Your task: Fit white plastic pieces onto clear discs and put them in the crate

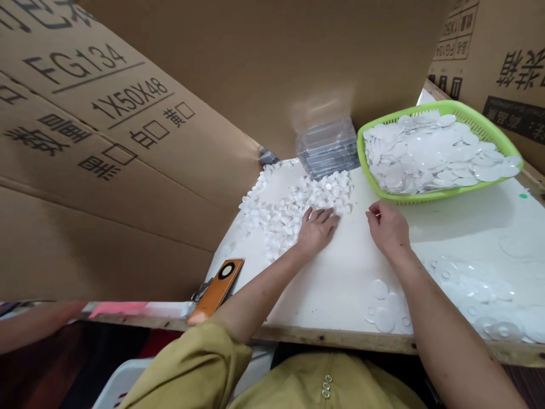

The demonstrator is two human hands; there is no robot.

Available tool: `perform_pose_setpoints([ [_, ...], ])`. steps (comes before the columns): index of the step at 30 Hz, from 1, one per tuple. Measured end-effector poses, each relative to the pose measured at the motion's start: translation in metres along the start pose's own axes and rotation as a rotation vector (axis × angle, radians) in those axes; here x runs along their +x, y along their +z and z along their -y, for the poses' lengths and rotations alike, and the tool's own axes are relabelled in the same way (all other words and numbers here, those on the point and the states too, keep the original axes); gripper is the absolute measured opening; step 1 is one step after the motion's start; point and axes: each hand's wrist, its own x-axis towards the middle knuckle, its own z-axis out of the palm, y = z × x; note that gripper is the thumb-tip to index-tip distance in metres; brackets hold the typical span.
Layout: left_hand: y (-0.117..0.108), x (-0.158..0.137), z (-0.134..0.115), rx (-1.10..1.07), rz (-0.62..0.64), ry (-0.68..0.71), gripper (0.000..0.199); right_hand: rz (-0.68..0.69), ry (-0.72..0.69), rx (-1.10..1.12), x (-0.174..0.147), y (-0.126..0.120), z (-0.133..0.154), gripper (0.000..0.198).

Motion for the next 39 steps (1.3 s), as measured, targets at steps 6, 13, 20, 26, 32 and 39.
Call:
perform_pose_setpoints([
  [6,-0.005,-0.014,0.008,-0.12,0.004,-0.077,0.015,0.086,0.059,0.012,0.0,0.001,-0.004,0.014],
  [13,-0.006,-0.019,0.011,-0.11,0.045,-0.041,0.032,0.12,0.045,0.017,0.0,0.005,-0.007,0.012],
  [20,-0.035,-0.013,0.01,-0.238,-0.041,-0.104,0.018,0.137,0.029,0.031,-0.001,0.006,-0.008,0.01],
  [26,-0.052,-0.055,-0.037,-0.941,-0.003,-0.275,0.027,0.164,0.003,-0.005,0.001,0.003,-0.005,0.008],
  [32,-0.028,-0.099,-0.071,-1.044,0.15,-0.24,0.021,0.245,-0.004,-0.044,-0.002,0.006,-0.003,0.008],
  [39,-0.024,-0.101,-0.054,-0.686,0.111,-0.151,0.02,0.45,0.096,-0.086,-0.005,-0.006,0.007,0.013],
])
